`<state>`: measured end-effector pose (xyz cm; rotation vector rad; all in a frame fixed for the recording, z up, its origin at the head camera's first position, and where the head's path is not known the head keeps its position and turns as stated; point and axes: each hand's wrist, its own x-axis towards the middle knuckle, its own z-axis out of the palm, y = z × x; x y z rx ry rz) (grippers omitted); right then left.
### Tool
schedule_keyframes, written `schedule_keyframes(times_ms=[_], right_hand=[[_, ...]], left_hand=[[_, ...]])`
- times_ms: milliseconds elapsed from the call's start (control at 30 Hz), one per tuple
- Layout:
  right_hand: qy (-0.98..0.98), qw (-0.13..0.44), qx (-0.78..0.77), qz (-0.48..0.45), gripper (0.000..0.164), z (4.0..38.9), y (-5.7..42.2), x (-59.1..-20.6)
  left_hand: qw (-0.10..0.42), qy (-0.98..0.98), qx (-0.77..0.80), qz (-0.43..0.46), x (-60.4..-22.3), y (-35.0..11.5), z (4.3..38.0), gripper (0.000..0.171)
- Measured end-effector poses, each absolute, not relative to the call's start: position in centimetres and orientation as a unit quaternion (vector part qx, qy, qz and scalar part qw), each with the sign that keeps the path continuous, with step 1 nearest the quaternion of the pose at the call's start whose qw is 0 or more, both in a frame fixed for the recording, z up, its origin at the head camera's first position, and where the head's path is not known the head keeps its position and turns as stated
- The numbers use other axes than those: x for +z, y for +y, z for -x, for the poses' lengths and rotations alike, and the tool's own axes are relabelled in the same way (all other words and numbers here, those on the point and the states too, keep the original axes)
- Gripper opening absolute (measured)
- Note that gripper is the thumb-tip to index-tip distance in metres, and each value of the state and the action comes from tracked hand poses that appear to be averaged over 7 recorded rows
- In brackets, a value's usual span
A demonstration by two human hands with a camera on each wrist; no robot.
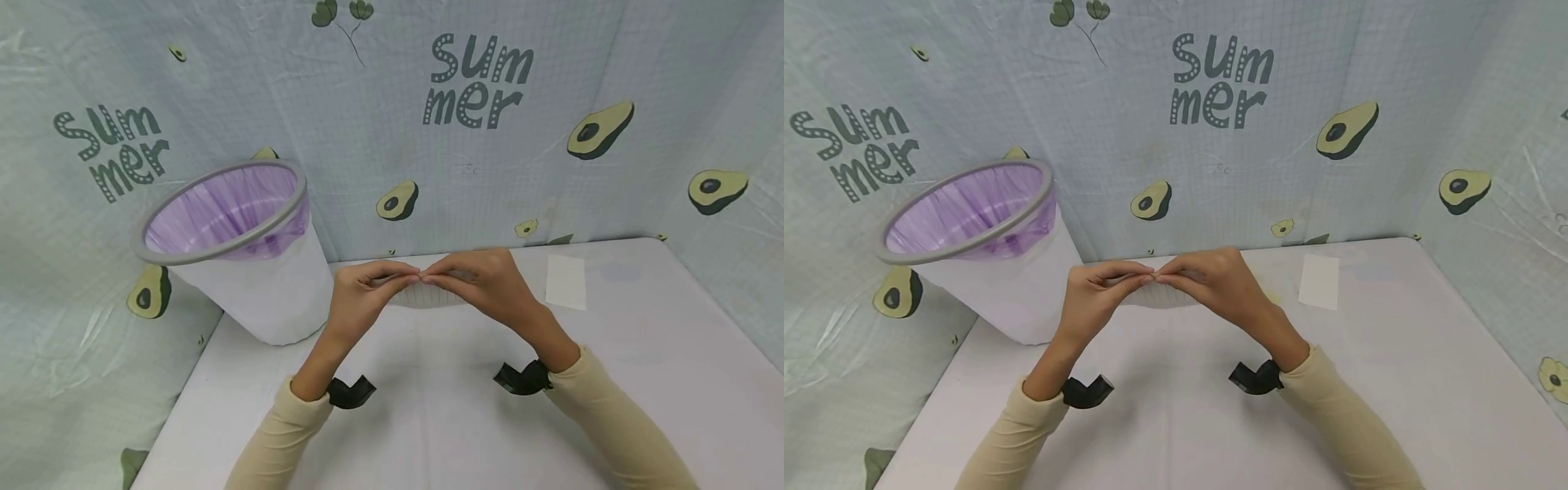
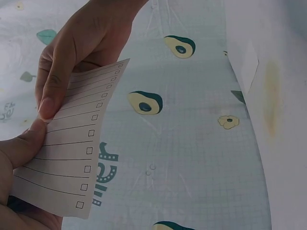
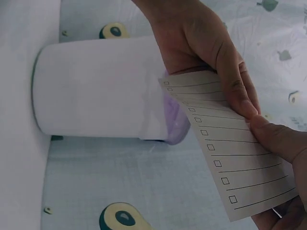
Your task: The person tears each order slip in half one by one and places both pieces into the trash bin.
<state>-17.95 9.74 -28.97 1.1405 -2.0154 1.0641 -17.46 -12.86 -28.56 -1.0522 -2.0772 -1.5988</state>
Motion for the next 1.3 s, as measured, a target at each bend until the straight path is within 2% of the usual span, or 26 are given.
schedule_keyframes(times_ms=[300,567,967,1300], right_hand=[[-0.746,0.265,0.437,-0.427,0.015,18.4,8.9,-28.0],[-0.736,0.231,0.490,-0.406,0.014,18.1,8.2,-27.2],[-0.714,0.218,0.538,-0.392,0.011,18.2,6.9,-26.3],[-0.709,0.195,0.555,-0.388,0.008,18.9,6.4,-25.7]], left_hand=[[0.163,-0.735,-0.562,0.342,-27.3,-13.4,17.3,0.009],[0.145,-0.751,-0.570,0.299,-26.1,-13.7,16.7,0.007],[0.167,-0.747,-0.587,0.262,-25.0,-14.1,16.4,0.006],[0.174,-0.761,-0.561,0.276,-23.9,-15.0,16.6,0.008]])
